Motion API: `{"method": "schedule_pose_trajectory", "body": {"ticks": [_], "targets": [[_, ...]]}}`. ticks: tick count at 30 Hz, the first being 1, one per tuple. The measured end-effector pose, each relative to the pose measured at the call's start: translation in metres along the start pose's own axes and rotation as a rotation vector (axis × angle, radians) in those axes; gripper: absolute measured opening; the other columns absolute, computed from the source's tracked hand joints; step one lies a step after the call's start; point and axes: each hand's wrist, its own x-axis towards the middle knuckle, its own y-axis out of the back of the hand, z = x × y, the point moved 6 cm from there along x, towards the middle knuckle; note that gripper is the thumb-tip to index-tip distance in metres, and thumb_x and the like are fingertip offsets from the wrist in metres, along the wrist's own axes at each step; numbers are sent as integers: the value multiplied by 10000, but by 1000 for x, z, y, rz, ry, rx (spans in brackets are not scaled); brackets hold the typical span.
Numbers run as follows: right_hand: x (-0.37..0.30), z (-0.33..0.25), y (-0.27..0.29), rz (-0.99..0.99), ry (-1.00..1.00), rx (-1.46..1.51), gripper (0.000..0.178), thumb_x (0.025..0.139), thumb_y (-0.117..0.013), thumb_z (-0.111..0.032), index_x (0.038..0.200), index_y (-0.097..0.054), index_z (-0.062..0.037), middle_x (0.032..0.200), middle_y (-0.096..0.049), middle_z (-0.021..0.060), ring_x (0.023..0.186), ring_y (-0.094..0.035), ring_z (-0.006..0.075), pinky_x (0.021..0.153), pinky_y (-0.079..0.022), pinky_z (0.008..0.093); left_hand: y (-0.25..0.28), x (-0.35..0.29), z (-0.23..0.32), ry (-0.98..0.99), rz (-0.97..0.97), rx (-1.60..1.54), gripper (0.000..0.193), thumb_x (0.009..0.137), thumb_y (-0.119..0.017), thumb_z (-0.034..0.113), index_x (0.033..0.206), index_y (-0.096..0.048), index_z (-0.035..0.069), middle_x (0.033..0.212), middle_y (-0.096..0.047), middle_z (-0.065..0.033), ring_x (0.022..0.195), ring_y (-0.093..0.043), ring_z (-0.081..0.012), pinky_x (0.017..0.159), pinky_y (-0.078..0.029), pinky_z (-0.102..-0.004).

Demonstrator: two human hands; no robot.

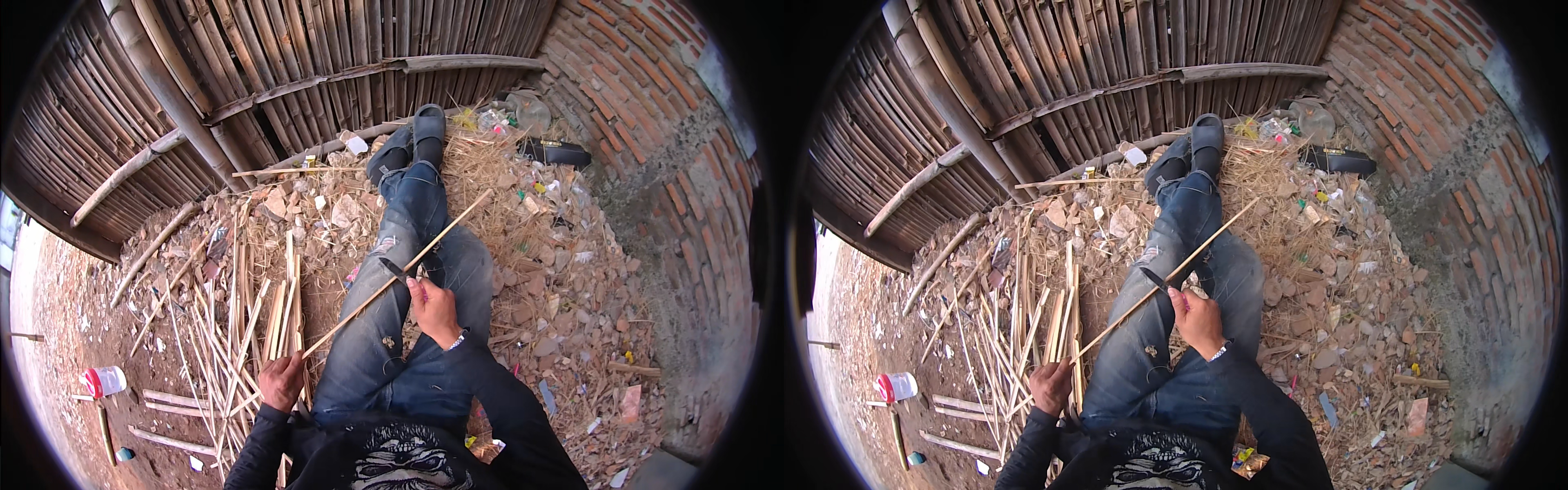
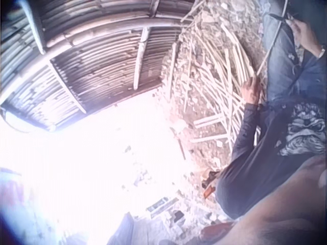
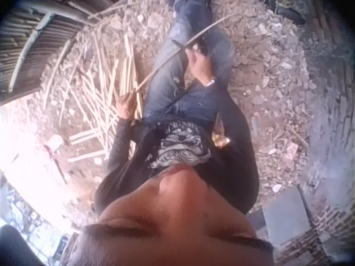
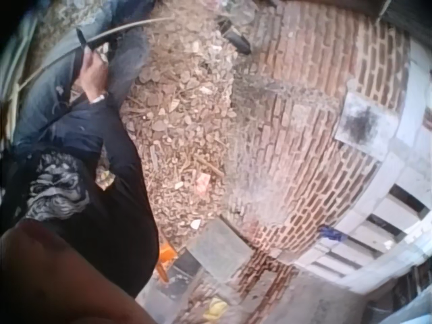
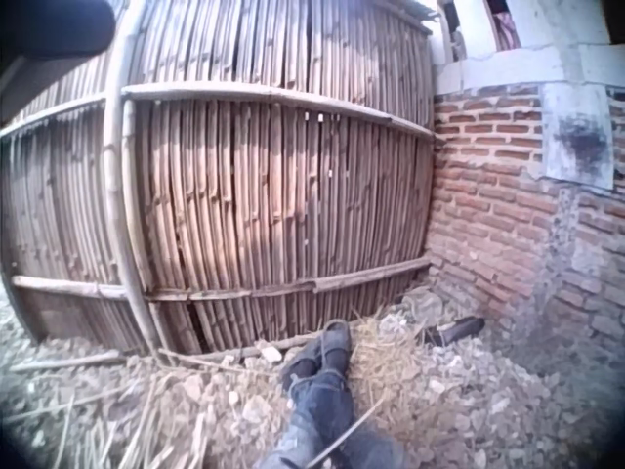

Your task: The person shaves a thin strip of bamboo using a knife, holding the strip against their leg and pulling the blade along the surface to smooth it.

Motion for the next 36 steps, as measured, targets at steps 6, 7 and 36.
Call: {"method": "schedule_pose_trajectory", "body": {"ticks": [6, 7, 36], "targets": [[74, 48, 78, 339, -210, -153, 493, 1100, -544, -441, 873, -700, -33, 710, -664, 226, 669, -654, 463, 581, -471, 533, -2, -1, 2, -18, 34, 18, 317, 825, -782, 46, 1126, -771, 146, 786, -668, -25, 633, -631, -244, 602, -483, -388], [71, 46, 75, 341, -210, -155, 493, 1100, -544, -441, 873, -700, -33, 710, -664, 226, 669, -654, 463, 581, -471, 533, -2, -3, 3, -21, 34, 37, 326, 823, -776, 40, 1131, -773, 149, 790, -667, -24, 635, -627, -242, 606, -478, -384], [51, 22, 31, 78, -315, -11, 586, 1096, -527, -500, 828, -674, 0, 654, -619, 214, 595, -611, 425, 556, -439, 486, 5, -2, -18, 135, -66, -207, 154, 920, -774, 124, 1058, -756, 58, 694, -675, -164, 553, -662, -362, 486, -497, -442]]}}
